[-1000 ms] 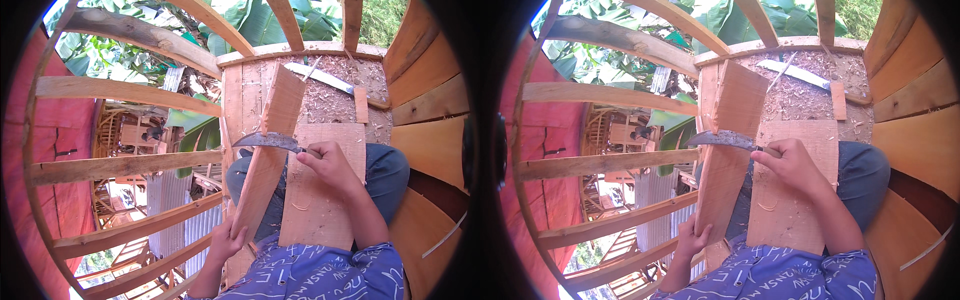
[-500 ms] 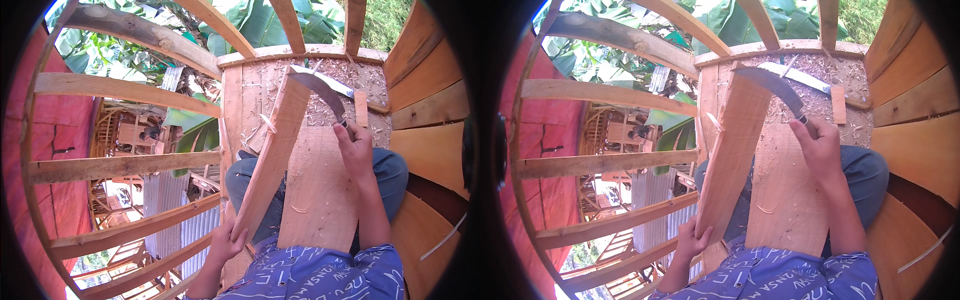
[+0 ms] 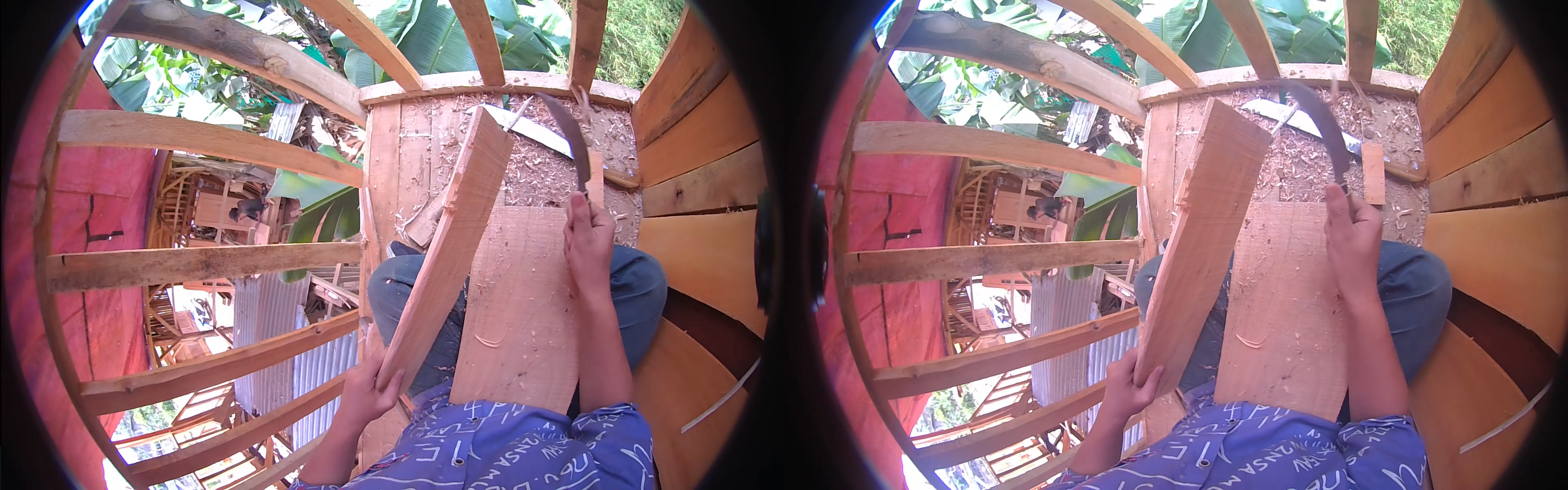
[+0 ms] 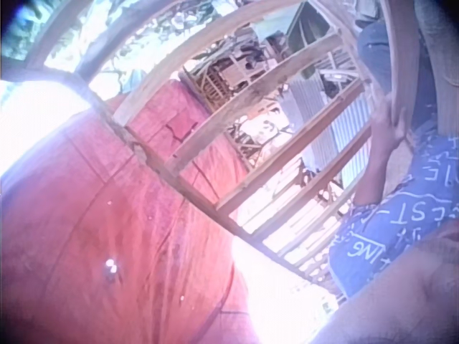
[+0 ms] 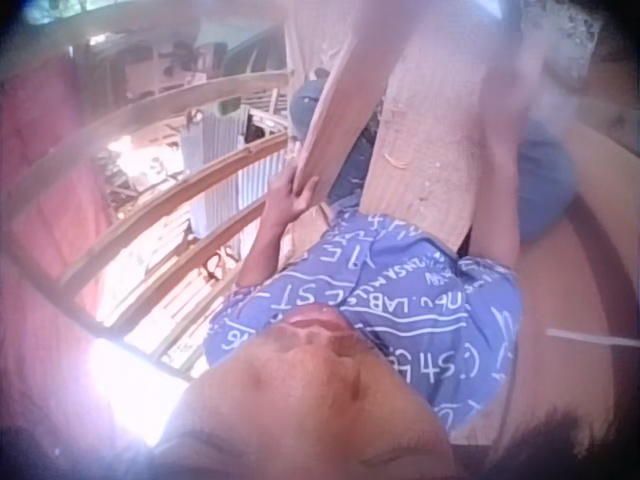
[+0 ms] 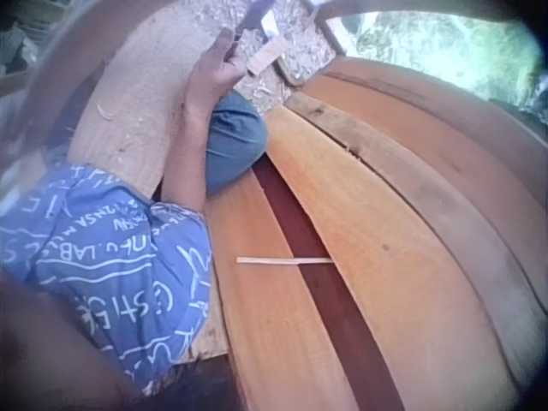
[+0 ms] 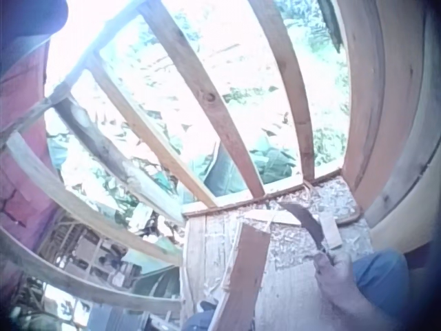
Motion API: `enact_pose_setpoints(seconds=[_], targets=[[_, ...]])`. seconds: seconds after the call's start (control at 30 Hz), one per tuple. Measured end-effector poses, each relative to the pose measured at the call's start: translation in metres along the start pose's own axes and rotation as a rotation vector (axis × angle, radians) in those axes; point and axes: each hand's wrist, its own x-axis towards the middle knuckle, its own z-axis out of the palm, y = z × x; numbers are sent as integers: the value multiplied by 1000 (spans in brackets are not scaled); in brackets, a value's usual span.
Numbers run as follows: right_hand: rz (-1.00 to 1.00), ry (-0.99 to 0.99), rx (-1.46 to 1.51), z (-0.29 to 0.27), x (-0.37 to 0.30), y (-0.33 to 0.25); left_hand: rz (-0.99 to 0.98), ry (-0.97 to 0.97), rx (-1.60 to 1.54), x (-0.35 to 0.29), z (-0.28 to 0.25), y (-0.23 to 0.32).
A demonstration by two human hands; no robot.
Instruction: The person sits cross-legged on a wooden platform and uses a curved knife to shave and shape a rectangular wooden plank. They repeatedly scrape the surface and edges, removing thin shavings and refining the plank's profile.
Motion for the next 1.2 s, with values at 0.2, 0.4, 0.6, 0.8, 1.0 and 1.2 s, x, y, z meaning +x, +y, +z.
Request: enact_pose_setpoints(seconds=[0.2,0.4,0.6,0.8,1.0,1.2], targets=[[-88,-301,-109,3,-36,-6,23,18,4,-2,3,6],[-142,-501,-328,16,-73,-22,14,25,-22,-1,4,20],[-283,-663,-613,6,-80,-26,77,66,-25,-4,8,19],[-359,-585,-821,12,-86,-27,93,91,-70,-4,13,20],[-456,-409,-1004,23,-88,-33,98,66,-59,-3,13,15],[-490,-292,-1185,29,-82,-40,128,68,-56,-5,16,16]])
